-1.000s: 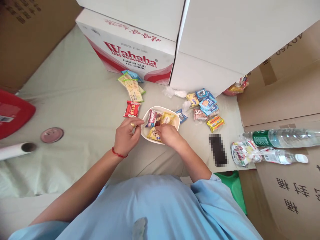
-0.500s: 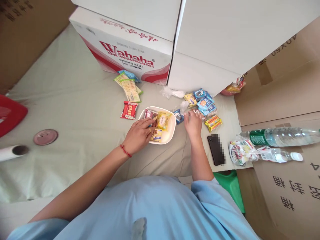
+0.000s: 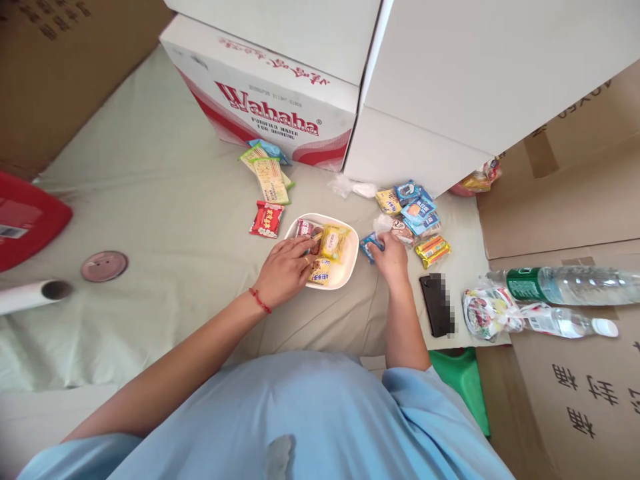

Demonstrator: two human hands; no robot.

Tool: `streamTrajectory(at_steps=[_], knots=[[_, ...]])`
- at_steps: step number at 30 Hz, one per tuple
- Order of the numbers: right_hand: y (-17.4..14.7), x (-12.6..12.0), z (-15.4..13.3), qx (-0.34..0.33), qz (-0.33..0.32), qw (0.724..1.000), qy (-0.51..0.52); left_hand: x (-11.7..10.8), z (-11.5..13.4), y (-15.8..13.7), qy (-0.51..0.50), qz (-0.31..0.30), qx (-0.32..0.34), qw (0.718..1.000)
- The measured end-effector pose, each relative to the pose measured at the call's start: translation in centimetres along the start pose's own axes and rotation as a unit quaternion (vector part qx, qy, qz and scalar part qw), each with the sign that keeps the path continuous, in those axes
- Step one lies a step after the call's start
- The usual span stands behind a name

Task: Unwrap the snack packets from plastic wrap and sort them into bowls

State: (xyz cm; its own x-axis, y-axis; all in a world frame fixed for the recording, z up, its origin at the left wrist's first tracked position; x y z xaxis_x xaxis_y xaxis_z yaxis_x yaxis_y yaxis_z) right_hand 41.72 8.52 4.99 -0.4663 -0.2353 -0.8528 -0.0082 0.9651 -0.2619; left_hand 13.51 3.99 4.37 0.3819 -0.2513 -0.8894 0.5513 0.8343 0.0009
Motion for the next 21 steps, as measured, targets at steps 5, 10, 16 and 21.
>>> streamTrajectory(at_steps=[5,10,16,21], knots=[[-3.4,-3.1,1.7,-0.086,-0.04,0.973,0.209,0.2,-0.2,0.0,0.0,-0.002,0.005,1.0],[-4.5,-5.3,-2.2,-0.21,-0.193,0.936,0.206,0.2,-0.2,0.1,-0.018,0.002,0.004,1.0],[-1.8,-2.6,-9.7,-0.366,-0.305,0.872,-0.112,0.2,-0.2,0.1,-0.016,0.004,0.007,1.0],[-0.8,0.6,-11.6,-0.328,-0.266,0.874,-0.239,0.6,-0.6,0.0,-0.017,0.0,0.011,1.0]])
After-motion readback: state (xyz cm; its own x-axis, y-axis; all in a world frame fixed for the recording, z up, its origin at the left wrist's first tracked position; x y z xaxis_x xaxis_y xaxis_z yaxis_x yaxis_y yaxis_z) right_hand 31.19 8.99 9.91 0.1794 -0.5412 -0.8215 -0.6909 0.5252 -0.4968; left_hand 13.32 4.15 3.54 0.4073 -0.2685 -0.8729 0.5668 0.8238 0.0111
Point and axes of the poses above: each hand's wrist, its own y-axis towards the middle knuckle, its own x-axis out of the palm, z = x × y, the point moved 2 cm from there along y, towards the middle knuckle, and after that the axes turned 15 degrees about -z, right-handed, at the moved point
